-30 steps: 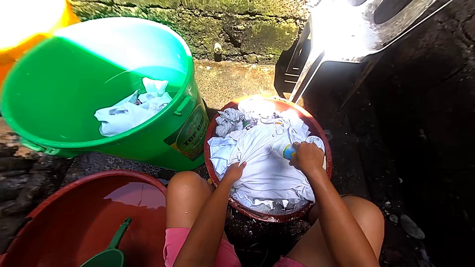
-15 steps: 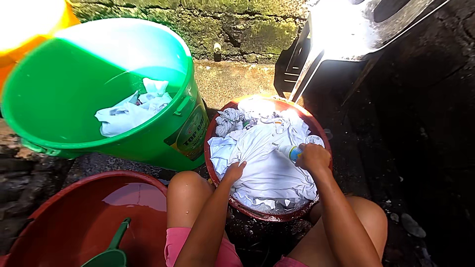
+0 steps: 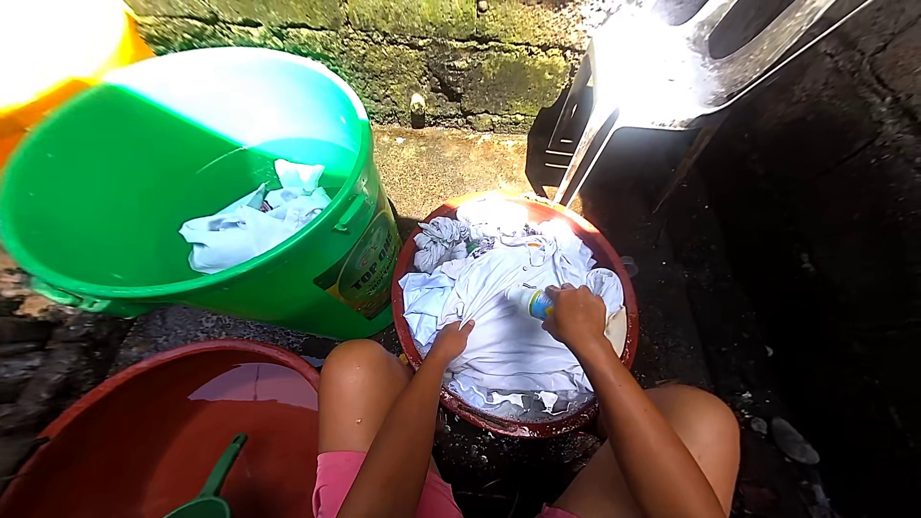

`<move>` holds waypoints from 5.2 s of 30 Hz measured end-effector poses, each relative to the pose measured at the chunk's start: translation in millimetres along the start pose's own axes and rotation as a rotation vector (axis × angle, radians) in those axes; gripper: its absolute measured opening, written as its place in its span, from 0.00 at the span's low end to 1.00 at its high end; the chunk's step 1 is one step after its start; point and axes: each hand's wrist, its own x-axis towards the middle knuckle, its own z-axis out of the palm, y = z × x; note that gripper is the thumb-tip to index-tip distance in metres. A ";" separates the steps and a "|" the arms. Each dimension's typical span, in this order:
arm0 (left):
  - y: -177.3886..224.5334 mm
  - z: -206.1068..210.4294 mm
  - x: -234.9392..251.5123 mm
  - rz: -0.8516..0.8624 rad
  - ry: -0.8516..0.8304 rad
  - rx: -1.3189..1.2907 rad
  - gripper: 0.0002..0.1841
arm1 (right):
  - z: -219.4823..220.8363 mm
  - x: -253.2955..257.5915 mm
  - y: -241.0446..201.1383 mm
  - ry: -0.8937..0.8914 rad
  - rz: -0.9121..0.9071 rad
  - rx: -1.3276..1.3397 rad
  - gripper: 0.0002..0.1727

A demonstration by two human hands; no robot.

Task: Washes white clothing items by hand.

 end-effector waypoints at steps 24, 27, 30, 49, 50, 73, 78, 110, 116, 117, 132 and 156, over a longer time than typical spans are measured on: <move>4.3 -3.1 -9.9 -0.023 -0.179 0.280 0.29 | -10.9 13.7 14.4 0.021 0.078 0.028 0.28; 8.6 -4.8 -10.3 -0.040 -0.273 0.408 0.31 | -20.7 14.5 17.1 0.084 0.071 0.036 0.27; 10.7 -4.9 -11.0 -0.057 -0.322 0.474 0.31 | -31.7 14.0 14.9 0.129 0.047 0.010 0.26; 7.6 -0.8 -9.2 -0.057 -0.288 0.433 0.31 | -56.8 45.7 1.6 0.005 0.060 -0.159 0.23; 7.2 -0.9 -8.9 -0.057 -0.289 0.434 0.31 | -58.1 45.7 0.2 -0.002 0.060 -0.169 0.23; -0.7 -6.9 -2.4 -0.026 0.087 0.073 0.29 | -13.3 -12.9 -15.5 -0.144 -0.187 -0.204 0.18; 3.0 -6.7 -3.6 -0.031 0.145 0.045 0.29 | -9.3 -19.1 -17.2 -0.182 -0.217 -0.195 0.20; -1.0 -6.5 -1.5 -0.059 0.056 0.044 0.29 | -4.1 -10.9 11.1 -0.136 0.008 -0.181 0.17; -2.5 -7.5 -5.4 -0.047 -0.053 0.157 0.29 | -2.9 -8.8 14.8 -0.135 0.036 -0.186 0.16; -2.4 -7.0 -6.3 -0.042 -0.086 0.185 0.29 | -0.6 -8.9 12.2 -0.146 0.011 -0.181 0.17; -2.4 -7.1 -6.4 -0.051 -0.109 0.210 0.29 | 4.5 -26.8 -28.3 -0.218 -0.228 -0.161 0.19; 11.8 4.9 -2.4 -0.240 0.059 -0.868 0.22 | 92.6 45.7 119.6 0.397 0.704 0.993 0.47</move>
